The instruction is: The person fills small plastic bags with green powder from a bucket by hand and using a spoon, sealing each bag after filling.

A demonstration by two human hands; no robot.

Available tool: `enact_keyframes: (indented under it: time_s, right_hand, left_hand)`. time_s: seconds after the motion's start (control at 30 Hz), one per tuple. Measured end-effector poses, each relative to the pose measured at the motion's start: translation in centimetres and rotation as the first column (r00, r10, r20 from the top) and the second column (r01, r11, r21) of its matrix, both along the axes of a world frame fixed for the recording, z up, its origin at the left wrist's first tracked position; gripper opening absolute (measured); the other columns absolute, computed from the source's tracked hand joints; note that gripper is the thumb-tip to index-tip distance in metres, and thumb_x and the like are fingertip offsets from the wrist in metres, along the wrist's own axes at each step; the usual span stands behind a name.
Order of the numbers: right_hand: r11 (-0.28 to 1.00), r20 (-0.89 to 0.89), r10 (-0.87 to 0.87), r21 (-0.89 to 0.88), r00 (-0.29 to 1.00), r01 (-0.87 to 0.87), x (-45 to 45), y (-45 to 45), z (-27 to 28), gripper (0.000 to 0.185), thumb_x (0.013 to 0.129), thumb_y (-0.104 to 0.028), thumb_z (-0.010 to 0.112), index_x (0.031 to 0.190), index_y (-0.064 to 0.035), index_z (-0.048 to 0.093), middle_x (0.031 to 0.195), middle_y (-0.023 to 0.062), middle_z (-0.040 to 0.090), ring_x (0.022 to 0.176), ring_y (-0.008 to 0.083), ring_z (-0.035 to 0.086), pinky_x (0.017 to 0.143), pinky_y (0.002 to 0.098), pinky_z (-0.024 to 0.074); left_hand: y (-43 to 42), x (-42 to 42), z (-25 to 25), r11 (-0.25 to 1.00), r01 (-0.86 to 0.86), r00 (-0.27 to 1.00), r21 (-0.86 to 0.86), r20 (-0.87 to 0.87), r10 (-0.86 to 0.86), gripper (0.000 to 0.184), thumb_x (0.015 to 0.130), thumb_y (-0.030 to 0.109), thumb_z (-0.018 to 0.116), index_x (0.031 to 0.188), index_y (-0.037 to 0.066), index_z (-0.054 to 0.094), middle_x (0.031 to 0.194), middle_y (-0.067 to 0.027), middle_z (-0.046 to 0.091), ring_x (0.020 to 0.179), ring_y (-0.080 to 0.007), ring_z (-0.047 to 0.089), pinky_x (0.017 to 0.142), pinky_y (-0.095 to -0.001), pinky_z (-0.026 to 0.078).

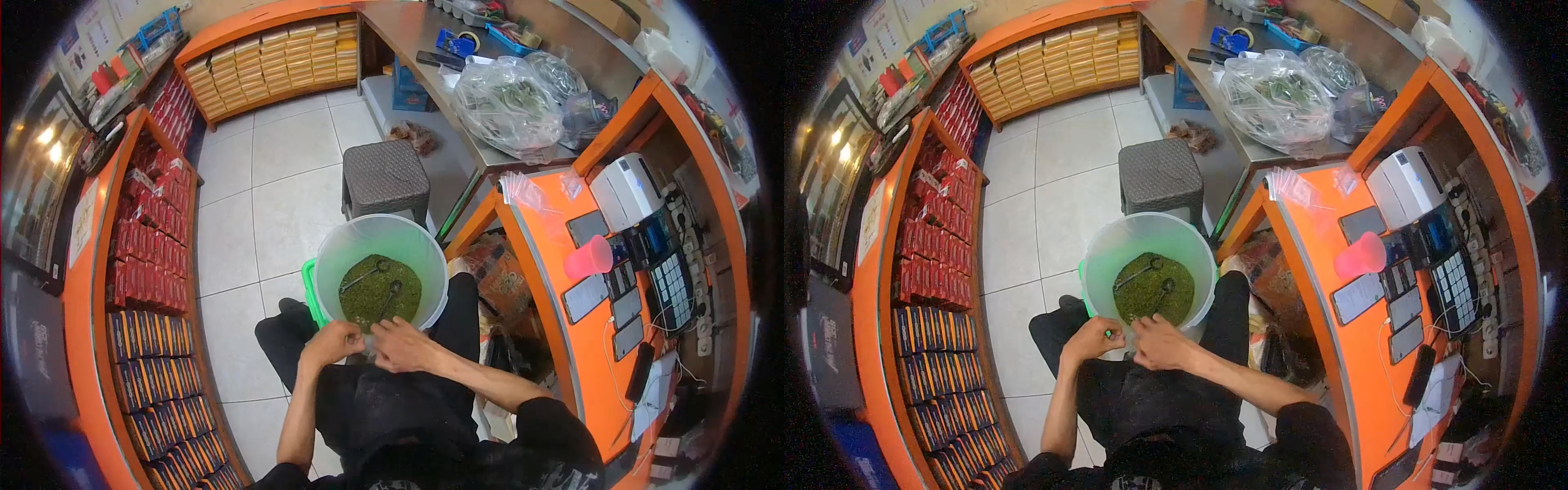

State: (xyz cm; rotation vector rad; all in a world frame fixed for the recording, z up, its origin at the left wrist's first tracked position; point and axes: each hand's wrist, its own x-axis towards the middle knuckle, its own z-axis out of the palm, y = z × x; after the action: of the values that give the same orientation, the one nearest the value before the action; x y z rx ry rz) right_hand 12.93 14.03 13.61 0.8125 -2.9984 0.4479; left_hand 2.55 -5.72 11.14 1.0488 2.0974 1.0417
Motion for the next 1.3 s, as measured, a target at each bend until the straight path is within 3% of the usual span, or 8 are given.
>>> enact_keyframes:
  time_s: [0.1,0.2,0.33,0.43,0.5,0.67,1.03,1.3]
  right_hand:
    - [0.959,-0.029,0.242,-0.146,0.970,-0.243,-0.1,-0.5,1.1,0.028,0.083,-0.028,0.067,0.086,-0.0005,0.068,0.106,0.0112,0.062,0.096,0.0299,0.060,0.089,0.0391,0.0442]
    - [0.821,0.324,0.381,-0.549,0.866,-0.156,-0.1,-0.4,1.4,0.018,0.086,-0.018,0.067,0.090,-0.0017,0.072,0.103,0.0148,0.066,0.082,0.0284,0.064,0.072,0.0402,0.0504]
    - [0.860,0.618,0.339,-0.510,0.709,0.033,-1.2,0.2,0.2,0.019,0.088,-0.010,0.062,0.104,-0.0029,0.071,0.100,0.0178,0.068,0.077,0.0329,0.066,0.068,0.0444,0.0516]
    - [0.859,0.272,0.089,-0.509,0.958,0.065,-0.8,0.3,-3.3,0.040,0.086,0.000,0.054,0.125,-0.0062,0.063,0.094,0.0197,0.069,0.080,0.0413,0.067,0.073,0.0500,0.0511]
    - [0.931,0.451,0.038,-0.340,0.892,0.132,-1.0,-0.6,-0.4,0.042,0.085,0.000,0.055,0.125,-0.0074,0.063,0.097,0.0207,0.068,0.084,0.0416,0.066,0.075,0.0505,0.0508]
    - [0.983,0.506,0.149,-0.171,0.850,-0.070,-2.2,-2.4,-0.7,0.048,0.082,-0.008,0.059,0.129,-0.0163,0.060,0.118,0.0238,0.057,0.083,0.0434,0.064,0.071,0.0549,0.0522]
    - [0.982,0.420,0.137,-0.177,0.897,-0.067,-4.2,-5.9,-3.3,0.039,0.082,-0.011,0.066,0.120,-0.0080,0.059,0.105,0.0227,0.058,0.074,0.0412,0.066,0.068,0.0511,0.0540]
    - [0.701,0.345,-0.060,-0.654,0.937,0.286,-13.1,-1.9,-4.8,0.013,0.084,-0.005,0.060,0.094,-0.0055,0.069,0.090,0.0107,0.070,0.079,0.0322,0.068,0.071,0.0402,0.0538]
  left_hand:
    - [-1.4,-0.6,-0.9,0.989,0.148,0.986,0.014,0.079,-0.149,0.020,0.078,0.016,0.074,0.080,-0.002,0.068,0.074,-0.0126,0.065,0.066,-0.0251,0.061,0.065,-0.0353,0.049]
    - [-2.5,-0.5,-1.6,0.968,0.185,0.905,0.171,0.354,-0.236,0.018,0.079,0.016,0.075,0.086,0.000,0.073,0.078,-0.0073,0.069,0.071,-0.0189,0.063,0.069,-0.0333,0.051]
    - [-3.3,-0.4,-0.7,1.000,0.008,0.897,0.026,0.441,-0.019,0.031,0.076,0.015,0.079,0.103,0.001,0.072,0.091,-0.0073,0.069,0.088,-0.0201,0.064,0.082,-0.0327,0.051]
    - [-3.1,0.2,0.9,0.954,-0.142,0.974,0.262,0.210,0.087,0.048,0.077,0.020,0.081,0.121,0.005,0.065,0.112,-0.0105,0.066,0.113,-0.0243,0.059,0.099,-0.0379,0.046]
    - [-2.2,0.8,1.5,0.982,-0.037,0.979,0.184,-0.188,0.073,0.061,0.075,0.025,0.083,0.131,0.013,0.059,0.130,-0.0086,0.058,0.133,-0.0283,0.046,0.114,-0.0468,0.033]
    - [-2.1,1.1,-3.3,0.998,0.041,0.858,-0.040,-0.511,-0.055,0.059,0.066,0.021,0.082,0.120,0.014,0.062,0.124,-0.0077,0.059,0.132,-0.0282,0.047,0.122,-0.0584,0.012]
    - [-3.4,0.6,-4.6,0.976,-0.145,0.903,0.160,-0.382,0.197,0.051,0.053,0.007,0.077,0.101,0.007,0.060,0.101,-0.0067,0.059,0.111,-0.0280,0.056,0.115,-0.0538,0.030]
    - [-6.5,-1.6,-7.7,0.831,-0.525,0.824,0.182,-0.133,0.550,0.027,0.073,0.007,0.080,0.090,0.006,0.060,0.092,-0.0082,0.064,0.106,-0.0296,0.063,0.111,-0.0521,0.035]
